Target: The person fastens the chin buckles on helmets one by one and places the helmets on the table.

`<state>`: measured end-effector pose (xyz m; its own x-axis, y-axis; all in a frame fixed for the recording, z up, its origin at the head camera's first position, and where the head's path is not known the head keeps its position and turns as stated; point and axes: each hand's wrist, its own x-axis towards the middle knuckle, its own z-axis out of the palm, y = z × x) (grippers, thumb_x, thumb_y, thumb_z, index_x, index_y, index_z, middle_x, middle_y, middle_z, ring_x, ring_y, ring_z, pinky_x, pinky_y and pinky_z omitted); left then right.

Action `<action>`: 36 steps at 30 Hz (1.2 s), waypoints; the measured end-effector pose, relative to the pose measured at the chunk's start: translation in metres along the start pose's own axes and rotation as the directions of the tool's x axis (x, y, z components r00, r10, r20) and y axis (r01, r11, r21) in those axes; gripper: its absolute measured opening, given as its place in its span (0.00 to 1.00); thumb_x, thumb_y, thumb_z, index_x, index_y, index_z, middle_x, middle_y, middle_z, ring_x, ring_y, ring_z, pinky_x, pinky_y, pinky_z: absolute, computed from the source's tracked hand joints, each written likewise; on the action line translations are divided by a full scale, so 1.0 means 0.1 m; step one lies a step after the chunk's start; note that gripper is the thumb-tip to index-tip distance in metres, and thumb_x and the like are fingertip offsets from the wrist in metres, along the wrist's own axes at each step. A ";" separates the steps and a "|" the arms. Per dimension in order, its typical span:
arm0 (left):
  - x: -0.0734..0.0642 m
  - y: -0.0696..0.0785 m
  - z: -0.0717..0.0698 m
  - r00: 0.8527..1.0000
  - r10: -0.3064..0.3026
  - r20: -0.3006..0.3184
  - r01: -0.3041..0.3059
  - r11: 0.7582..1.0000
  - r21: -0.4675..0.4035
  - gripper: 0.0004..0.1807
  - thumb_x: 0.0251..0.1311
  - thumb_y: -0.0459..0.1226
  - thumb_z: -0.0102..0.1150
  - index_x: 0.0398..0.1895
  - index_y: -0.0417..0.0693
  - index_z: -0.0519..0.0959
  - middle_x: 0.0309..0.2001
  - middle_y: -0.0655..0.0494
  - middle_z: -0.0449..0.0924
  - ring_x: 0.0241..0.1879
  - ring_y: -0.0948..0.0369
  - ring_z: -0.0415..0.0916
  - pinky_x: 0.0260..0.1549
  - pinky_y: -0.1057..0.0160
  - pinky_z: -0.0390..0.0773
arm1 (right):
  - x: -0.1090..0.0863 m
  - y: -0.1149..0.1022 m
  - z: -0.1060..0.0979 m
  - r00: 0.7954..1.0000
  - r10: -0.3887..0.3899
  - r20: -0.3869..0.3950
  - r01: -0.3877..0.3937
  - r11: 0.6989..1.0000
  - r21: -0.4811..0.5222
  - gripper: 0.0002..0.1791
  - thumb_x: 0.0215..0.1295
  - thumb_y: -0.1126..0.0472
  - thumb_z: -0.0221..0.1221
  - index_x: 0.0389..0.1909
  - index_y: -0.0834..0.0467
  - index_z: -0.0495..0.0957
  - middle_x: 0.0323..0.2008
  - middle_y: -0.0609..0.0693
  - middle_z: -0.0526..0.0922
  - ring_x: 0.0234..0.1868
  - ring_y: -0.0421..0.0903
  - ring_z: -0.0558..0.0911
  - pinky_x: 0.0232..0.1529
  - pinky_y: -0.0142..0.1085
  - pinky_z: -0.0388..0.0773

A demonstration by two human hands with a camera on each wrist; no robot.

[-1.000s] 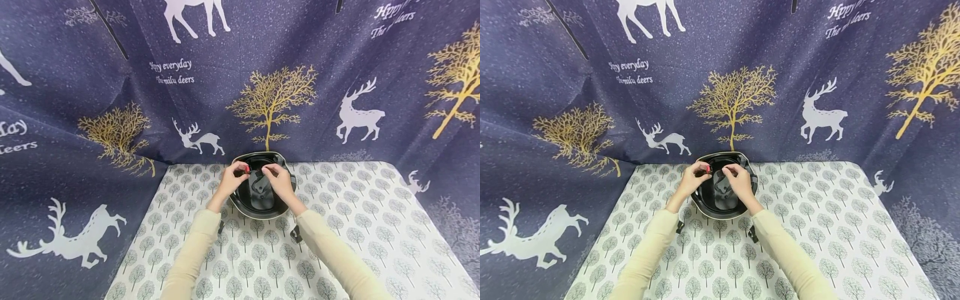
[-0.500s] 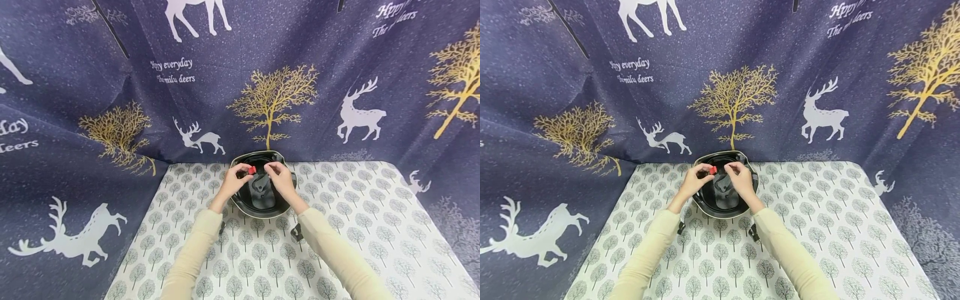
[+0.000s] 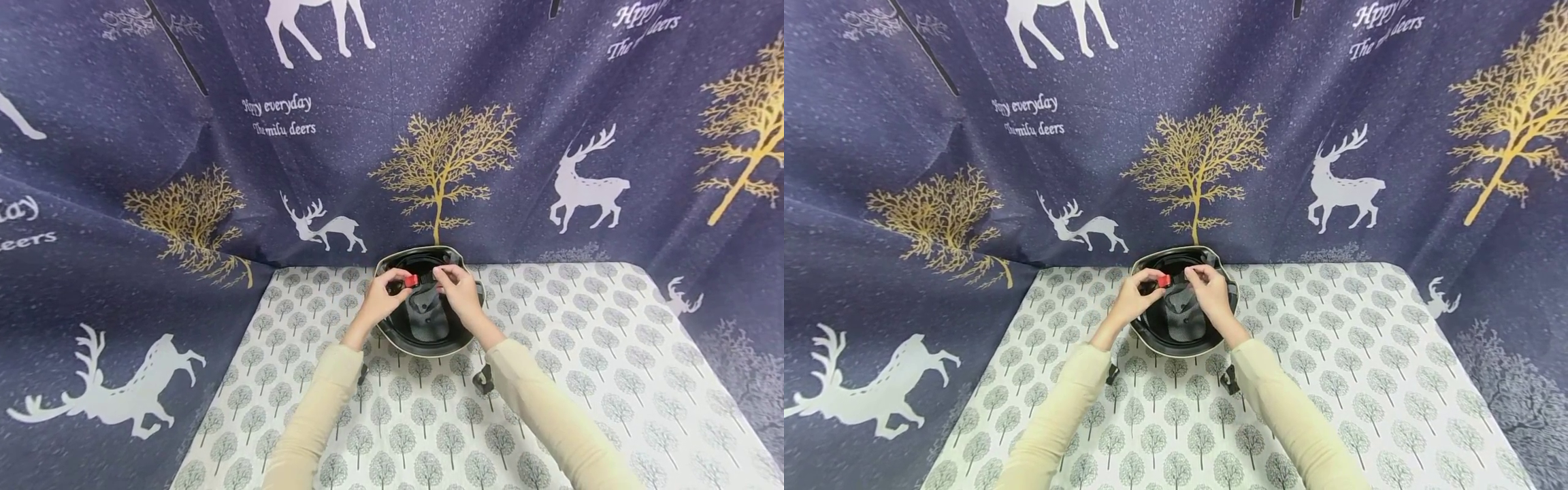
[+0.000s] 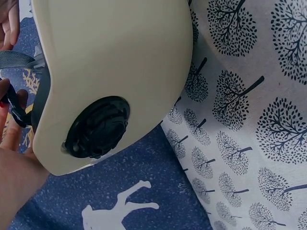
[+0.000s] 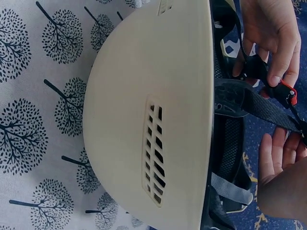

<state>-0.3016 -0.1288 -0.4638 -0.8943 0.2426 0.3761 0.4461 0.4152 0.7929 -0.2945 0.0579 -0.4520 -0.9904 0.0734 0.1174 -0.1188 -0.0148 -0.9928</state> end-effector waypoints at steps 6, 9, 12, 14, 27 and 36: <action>0.01 0.01 0.00 0.999 -0.034 -0.003 0.035 0.999 0.009 0.13 0.54 0.29 0.66 0.45 0.42 0.81 0.42 0.44 0.86 0.46 0.50 0.82 0.52 0.55 0.77 | 0.01 0.00 0.01 1.000 0.011 -0.005 -0.011 1.000 0.016 0.15 0.69 0.64 0.57 0.45 0.75 0.77 0.29 0.43 0.82 0.25 0.33 0.80 0.35 0.26 0.83; 0.02 0.03 0.00 0.998 -0.058 -0.007 0.058 0.998 0.014 0.13 0.54 0.29 0.66 0.44 0.41 0.82 0.41 0.44 0.86 0.45 0.51 0.82 0.51 0.57 0.77 | 0.01 0.00 0.02 1.000 0.003 -0.009 -0.003 1.000 0.001 0.15 0.69 0.63 0.57 0.45 0.74 0.77 0.31 0.45 0.83 0.26 0.33 0.80 0.35 0.26 0.83; 0.02 0.04 0.00 0.998 -0.067 -0.006 0.067 0.998 0.016 0.13 0.53 0.29 0.66 0.43 0.41 0.82 0.41 0.44 0.86 0.44 0.51 0.82 0.50 0.58 0.77 | 0.00 0.00 0.03 1.000 0.001 -0.013 -0.001 1.000 -0.014 0.15 0.69 0.63 0.57 0.45 0.74 0.77 0.33 0.51 0.84 0.28 0.33 0.79 0.38 0.30 0.85; 0.02 0.04 0.00 0.998 -0.067 -0.001 0.067 0.998 0.019 0.13 0.53 0.28 0.66 0.43 0.41 0.82 0.40 0.44 0.86 0.44 0.51 0.82 0.49 0.58 0.78 | 0.00 0.01 0.03 1.000 -0.002 -0.013 0.001 1.000 -0.021 0.15 0.69 0.63 0.57 0.45 0.74 0.77 0.35 0.54 0.85 0.28 0.33 0.80 0.38 0.30 0.85; 0.01 0.02 0.02 0.999 -0.048 0.013 0.047 0.996 0.076 0.13 0.54 0.29 0.65 0.44 0.44 0.82 0.42 0.47 0.86 0.45 0.52 0.83 0.51 0.53 0.79 | -0.02 0.06 0.04 1.000 0.020 -0.004 -0.020 0.998 -0.054 0.14 0.69 0.62 0.58 0.44 0.72 0.78 0.32 0.50 0.85 0.25 0.34 0.79 0.38 0.34 0.85; 0.00 0.03 0.03 0.999 -0.030 0.023 0.029 0.998 0.052 0.13 0.54 0.29 0.66 0.44 0.41 0.80 0.43 0.45 0.85 0.47 0.50 0.81 0.55 0.51 0.76 | -0.05 0.09 0.08 0.998 0.066 0.003 -0.066 0.995 -0.077 0.15 0.71 0.60 0.56 0.46 0.70 0.77 0.41 0.60 0.84 0.31 0.32 0.79 0.42 0.34 0.85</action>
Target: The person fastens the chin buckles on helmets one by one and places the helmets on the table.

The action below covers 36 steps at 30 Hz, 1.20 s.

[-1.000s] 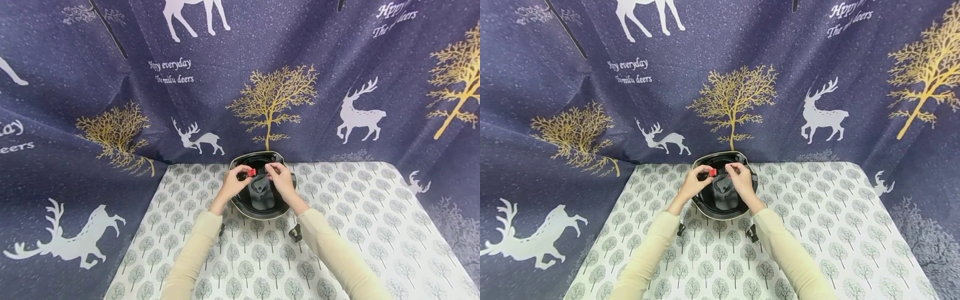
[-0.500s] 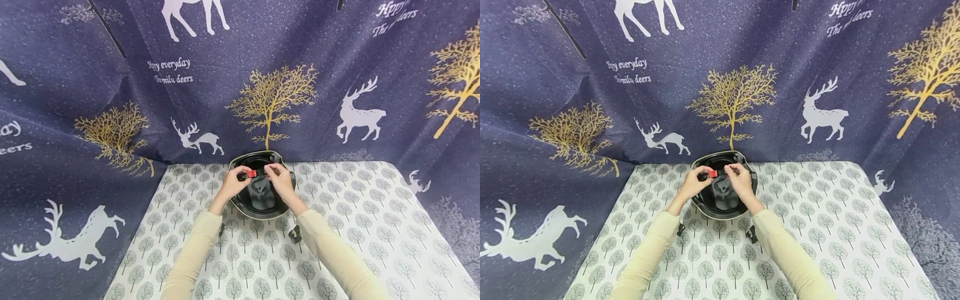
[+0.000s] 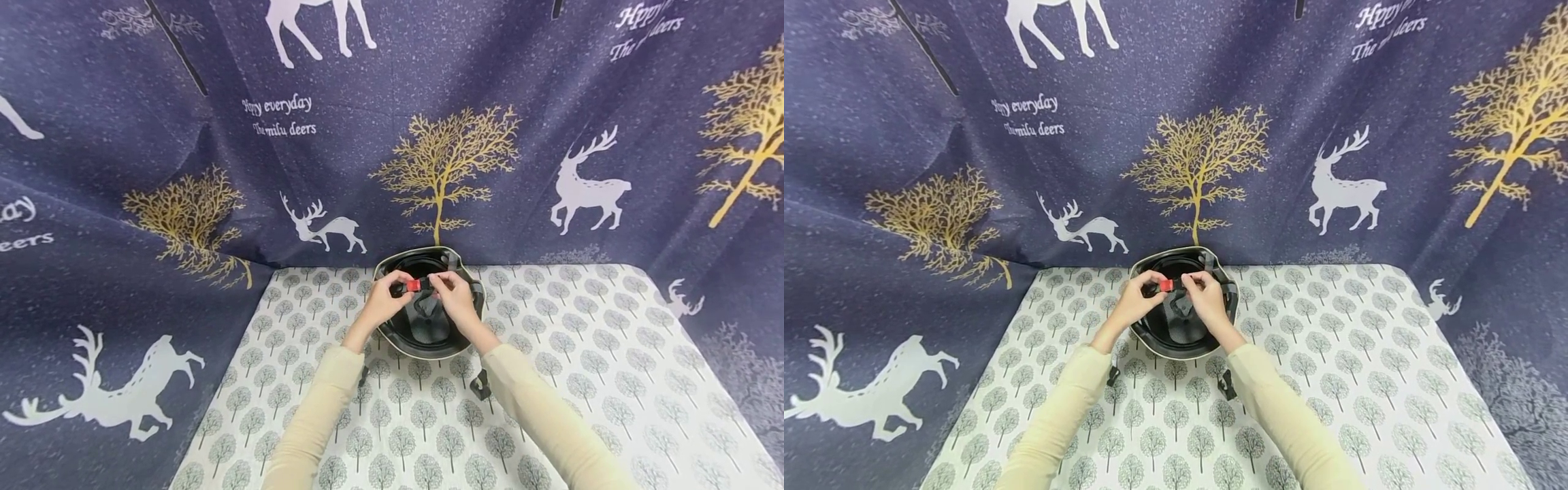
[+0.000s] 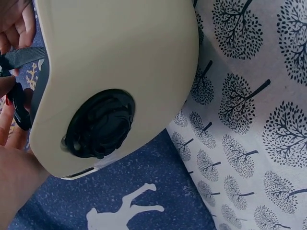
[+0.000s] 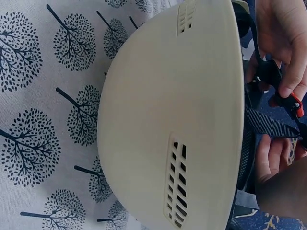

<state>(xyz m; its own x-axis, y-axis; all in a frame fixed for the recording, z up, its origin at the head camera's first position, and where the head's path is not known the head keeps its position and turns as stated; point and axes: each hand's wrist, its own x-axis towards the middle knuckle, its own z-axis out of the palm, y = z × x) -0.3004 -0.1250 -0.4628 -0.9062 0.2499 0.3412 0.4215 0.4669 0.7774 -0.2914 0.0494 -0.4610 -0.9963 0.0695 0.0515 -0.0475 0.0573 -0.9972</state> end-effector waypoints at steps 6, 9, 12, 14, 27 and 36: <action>0.00 0.02 0.01 1.000 0.008 0.014 -0.007 0.999 -0.037 0.13 0.55 0.30 0.67 0.44 0.41 0.80 0.41 0.45 0.85 0.46 0.51 0.81 0.59 0.50 0.73 | -0.02 0.00 0.00 1.000 -0.004 0.011 0.004 0.999 -0.039 0.15 0.72 0.60 0.55 0.45 0.70 0.76 0.42 0.66 0.84 0.29 0.35 0.80 0.45 0.43 0.85; -0.01 0.03 0.02 1.000 0.005 0.019 -0.004 0.998 -0.055 0.14 0.54 0.32 0.69 0.43 0.41 0.81 0.40 0.45 0.85 0.45 0.52 0.81 0.58 0.52 0.73 | -0.02 0.02 -0.02 1.000 0.016 0.027 -0.015 0.999 -0.038 0.15 0.72 0.59 0.54 0.45 0.70 0.76 0.41 0.65 0.85 0.28 0.32 0.79 0.49 0.48 0.84; 0.00 0.05 0.04 1.000 0.006 0.008 -0.005 0.997 -0.082 0.14 0.53 0.33 0.70 0.43 0.41 0.81 0.38 0.44 0.85 0.44 0.52 0.81 0.55 0.55 0.75 | 0.00 0.03 -0.05 0.998 0.039 0.049 -0.039 0.999 -0.004 0.16 0.73 0.59 0.53 0.44 0.72 0.76 0.38 0.60 0.85 0.27 0.31 0.79 0.51 0.51 0.83; 0.00 0.06 0.05 1.000 0.011 0.001 -0.011 0.996 -0.093 0.14 0.54 0.33 0.70 0.43 0.40 0.81 0.38 0.44 0.85 0.43 0.52 0.81 0.52 0.57 0.77 | 0.01 0.04 -0.07 0.996 0.051 0.066 -0.053 0.998 0.019 0.17 0.73 0.60 0.53 0.44 0.73 0.76 0.36 0.55 0.86 0.28 0.30 0.80 0.50 0.48 0.84; -0.05 0.16 0.14 0.998 -0.015 -0.056 0.007 0.988 -0.156 0.12 0.53 0.28 0.68 0.41 0.35 0.82 0.38 0.39 0.85 0.39 0.53 0.81 0.39 0.71 0.78 | -0.03 0.01 -0.01 0.991 0.129 0.040 -0.131 0.988 0.081 0.14 0.71 0.61 0.55 0.41 0.72 0.77 0.24 0.40 0.83 0.23 0.31 0.80 0.31 0.22 0.79; -0.06 0.17 0.13 0.997 -0.018 -0.080 0.003 0.984 -0.179 0.12 0.54 0.29 0.68 0.42 0.35 0.82 0.38 0.39 0.85 0.39 0.61 0.80 0.40 0.71 0.77 | -0.03 -0.06 0.02 0.999 0.045 0.029 -0.046 0.999 0.026 0.14 0.68 0.62 0.59 0.41 0.72 0.78 0.22 0.40 0.82 0.22 0.32 0.78 0.31 0.23 0.78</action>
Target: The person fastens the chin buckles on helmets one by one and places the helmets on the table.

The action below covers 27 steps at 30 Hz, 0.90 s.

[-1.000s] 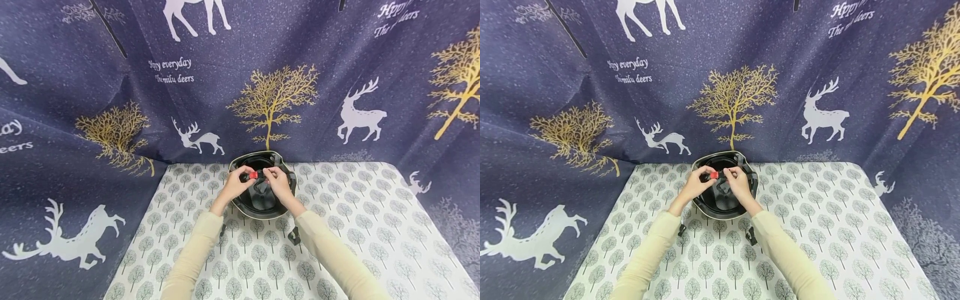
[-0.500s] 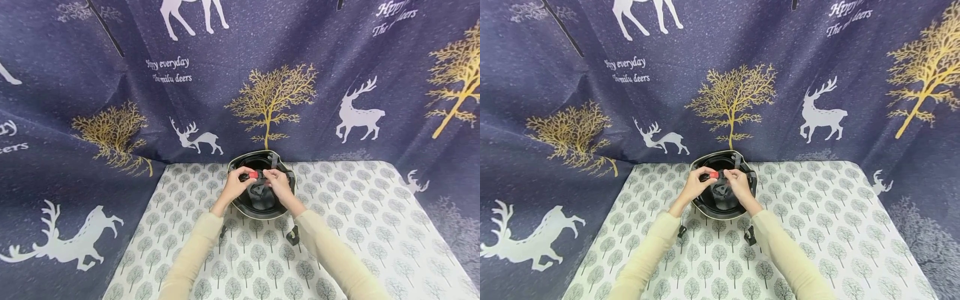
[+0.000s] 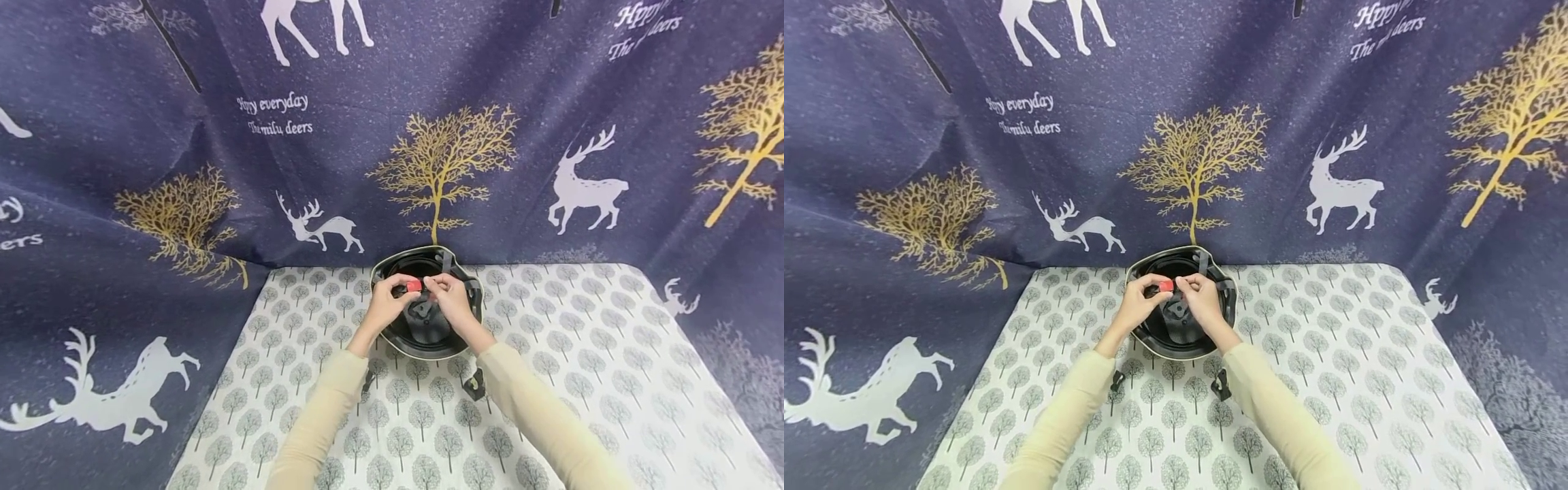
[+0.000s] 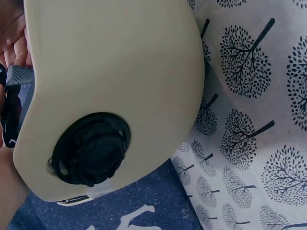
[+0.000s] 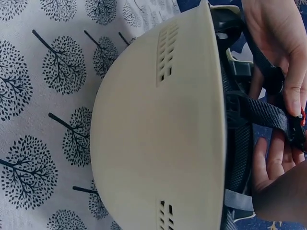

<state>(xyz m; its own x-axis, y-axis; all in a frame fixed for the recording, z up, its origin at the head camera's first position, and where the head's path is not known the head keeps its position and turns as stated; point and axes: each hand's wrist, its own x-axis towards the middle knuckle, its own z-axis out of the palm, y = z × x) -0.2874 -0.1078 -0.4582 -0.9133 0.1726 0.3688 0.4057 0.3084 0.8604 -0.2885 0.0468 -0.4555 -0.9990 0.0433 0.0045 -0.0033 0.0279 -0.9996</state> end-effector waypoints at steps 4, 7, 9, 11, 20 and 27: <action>-0.01 0.05 -0.04 1.000 -0.003 0.024 0.003 1.000 -0.024 0.13 0.55 0.29 0.68 0.44 0.33 0.81 0.39 0.37 0.84 0.38 0.62 0.79 0.39 0.72 0.77 | 0.01 0.01 0.00 0.999 -0.039 0.016 0.039 0.999 -0.027 0.15 0.68 0.61 0.59 0.42 0.72 0.78 0.21 0.39 0.80 0.22 0.32 0.76 0.30 0.23 0.76; -0.02 0.16 -0.08 0.999 0.004 0.033 -0.002 0.999 -0.048 0.14 0.55 0.28 0.67 0.45 0.30 0.81 0.40 0.34 0.84 0.38 0.62 0.79 0.38 0.73 0.78 | 0.02 0.00 -0.02 0.997 -0.069 0.031 0.070 0.996 -0.054 0.16 0.69 0.59 0.59 0.43 0.71 0.79 0.22 0.39 0.80 0.24 0.32 0.76 0.31 0.24 0.76; 0.01 0.08 -0.08 1.000 0.001 0.030 0.000 0.998 -0.056 0.15 0.54 0.28 0.67 0.46 0.30 0.81 0.41 0.34 0.83 0.38 0.63 0.79 0.38 0.73 0.78 | 0.02 0.00 -0.02 0.996 -0.076 0.035 0.078 0.995 -0.066 0.16 0.69 0.59 0.59 0.43 0.70 0.79 0.25 0.43 0.82 0.26 0.33 0.76 0.33 0.25 0.77; 0.03 -0.01 -0.06 1.000 -0.009 0.027 0.011 0.998 -0.054 0.16 0.54 0.28 0.68 0.46 0.32 0.81 0.42 0.34 0.84 0.38 0.63 0.78 0.38 0.73 0.78 | 0.02 0.00 -0.02 0.997 -0.072 0.038 0.075 0.994 -0.074 0.16 0.69 0.58 0.59 0.44 0.70 0.79 0.27 0.45 0.84 0.27 0.33 0.77 0.35 0.27 0.79; 0.02 -0.14 -0.05 0.998 -0.060 0.036 0.060 0.998 0.000 0.15 0.54 0.34 0.70 0.46 0.42 0.83 0.43 0.43 0.86 0.38 0.63 0.79 0.35 0.73 0.77 | 0.02 0.09 -0.06 0.998 -0.051 0.043 0.056 0.993 -0.107 0.15 0.69 0.59 0.58 0.46 0.68 0.80 0.32 0.51 0.85 0.29 0.33 0.79 0.34 0.23 0.78; -0.01 -0.13 -0.08 0.996 -0.032 0.082 0.021 0.990 0.137 0.14 0.56 0.32 0.67 0.47 0.43 0.83 0.45 0.45 0.86 0.44 0.53 0.81 0.42 0.62 0.79 | 0.00 0.15 -0.10 0.995 -0.090 0.053 0.097 0.983 -0.157 0.14 0.68 0.61 0.59 0.47 0.67 0.81 0.38 0.62 0.84 0.29 0.34 0.77 0.33 0.23 0.75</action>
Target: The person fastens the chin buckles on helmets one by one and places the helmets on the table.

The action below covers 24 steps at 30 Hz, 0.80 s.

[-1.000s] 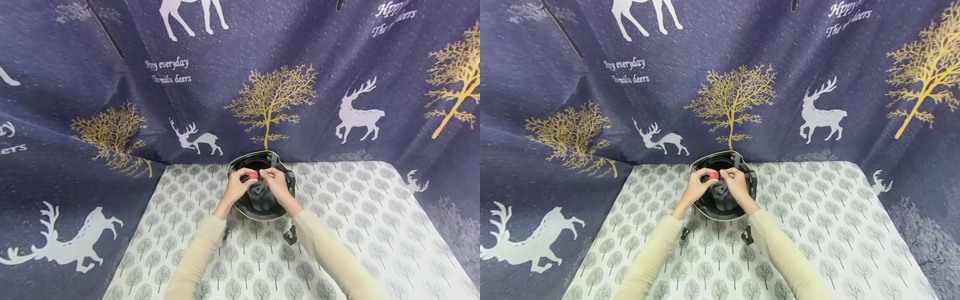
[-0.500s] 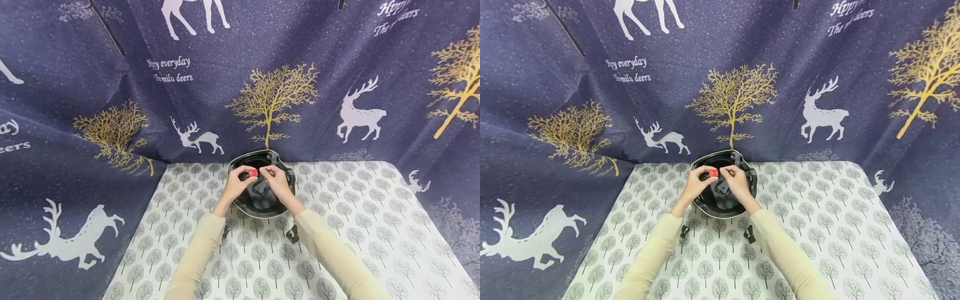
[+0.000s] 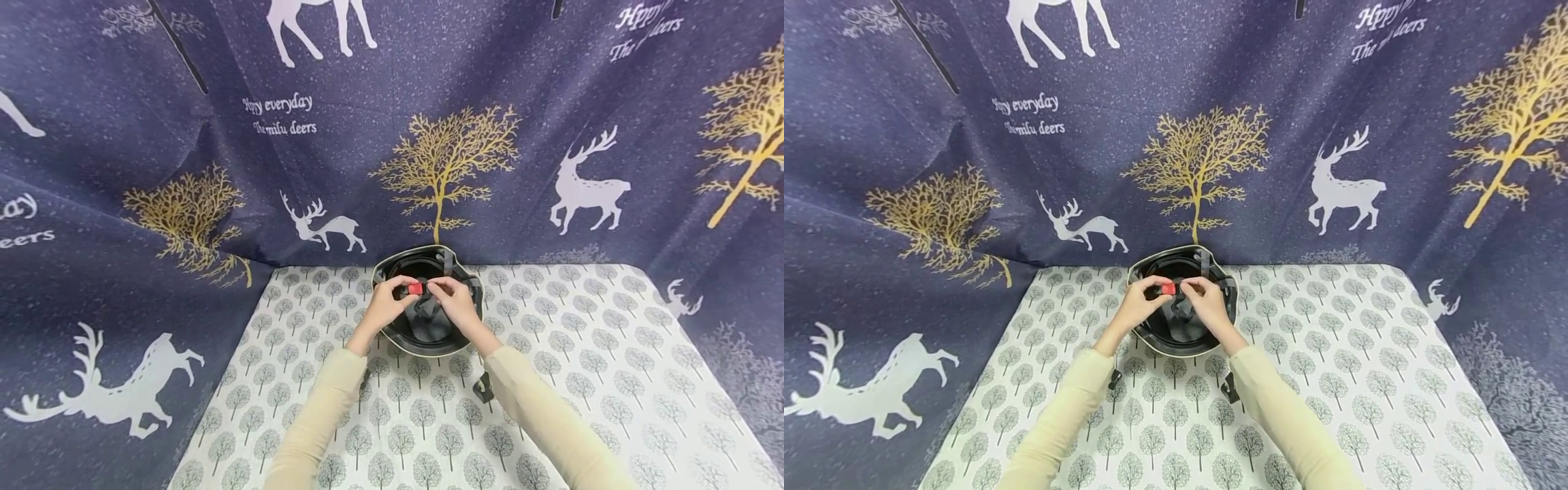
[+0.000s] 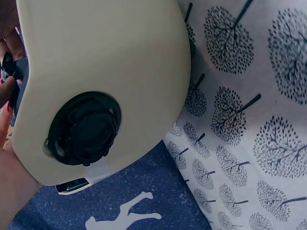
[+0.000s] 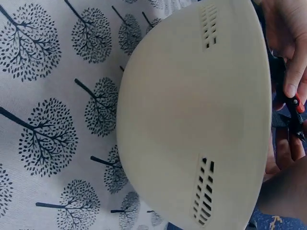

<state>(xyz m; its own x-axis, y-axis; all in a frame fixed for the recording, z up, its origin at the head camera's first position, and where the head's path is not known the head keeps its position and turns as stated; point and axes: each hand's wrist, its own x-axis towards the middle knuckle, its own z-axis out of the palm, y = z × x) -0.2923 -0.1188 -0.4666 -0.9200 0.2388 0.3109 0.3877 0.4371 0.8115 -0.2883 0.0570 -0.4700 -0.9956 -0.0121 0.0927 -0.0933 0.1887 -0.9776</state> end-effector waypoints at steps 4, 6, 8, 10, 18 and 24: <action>-0.01 -0.02 -0.01 1.000 0.001 0.026 -0.002 0.999 0.040 0.14 0.58 0.31 0.66 0.48 0.42 0.82 0.47 0.45 0.85 0.46 0.50 0.81 0.45 0.57 0.80 | -0.02 0.03 0.00 1.000 -0.004 0.002 0.004 1.000 -0.018 0.14 0.67 0.63 0.60 0.48 0.67 0.81 0.41 0.64 0.85 0.31 0.33 0.78 0.33 0.22 0.74; -0.02 -0.04 -0.02 1.000 -0.003 0.028 0.001 0.998 0.068 0.14 0.58 0.30 0.65 0.48 0.43 0.82 0.48 0.45 0.85 0.48 0.50 0.81 0.48 0.55 0.80 | -0.03 0.04 0.00 1.000 0.000 0.002 0.000 1.000 -0.018 0.14 0.67 0.64 0.60 0.50 0.67 0.80 0.44 0.66 0.85 0.32 0.30 0.78 0.34 0.22 0.74; -0.02 -0.05 -0.02 0.999 -0.008 0.031 0.006 0.996 0.089 0.14 0.58 0.30 0.65 0.48 0.42 0.82 0.49 0.45 0.85 0.51 0.49 0.81 0.52 0.52 0.79 | -0.04 0.06 -0.01 1.000 0.005 0.000 -0.005 1.000 -0.008 0.15 0.67 0.65 0.59 0.52 0.68 0.79 0.47 0.66 0.85 0.32 0.26 0.77 0.34 0.21 0.75; -0.03 -0.07 -0.03 0.999 -0.020 0.032 0.016 0.995 0.097 0.14 0.58 0.29 0.64 0.49 0.41 0.82 0.50 0.44 0.85 0.54 0.49 0.80 0.57 0.50 0.77 | -0.04 0.09 -0.01 1.000 0.007 -0.006 -0.007 1.000 0.010 0.16 0.67 0.66 0.59 0.52 0.69 0.78 0.48 0.67 0.84 0.32 0.25 0.77 0.33 0.20 0.75; -0.07 -0.05 -0.09 1.000 -0.017 0.004 0.017 0.999 0.034 0.14 0.57 0.27 0.63 0.48 0.39 0.82 0.51 0.41 0.84 0.56 0.46 0.78 0.62 0.45 0.72 | -0.04 0.14 -0.06 0.999 0.031 -0.012 -0.031 0.999 0.032 0.18 0.66 0.64 0.61 0.54 0.69 0.77 0.49 0.65 0.84 0.37 0.37 0.85 0.36 0.26 0.79; -0.11 -0.09 -0.14 0.999 -0.024 -0.048 0.026 0.999 0.040 0.13 0.59 0.30 0.64 0.48 0.41 0.82 0.50 0.42 0.84 0.54 0.47 0.78 0.60 0.48 0.74 | -0.04 0.14 -0.11 0.999 0.040 -0.018 -0.039 0.998 0.049 0.18 0.66 0.67 0.59 0.55 0.70 0.76 0.51 0.65 0.83 0.31 0.24 0.79 0.37 0.23 0.78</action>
<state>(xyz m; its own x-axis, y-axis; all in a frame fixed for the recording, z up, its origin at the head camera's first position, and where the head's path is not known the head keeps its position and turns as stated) -0.2862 -0.1375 -0.4711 -0.9308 0.1861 0.3147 0.3656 0.4771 0.7992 -0.2858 0.0703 -0.4817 -0.9983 0.0131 0.0569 -0.0545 0.1403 -0.9886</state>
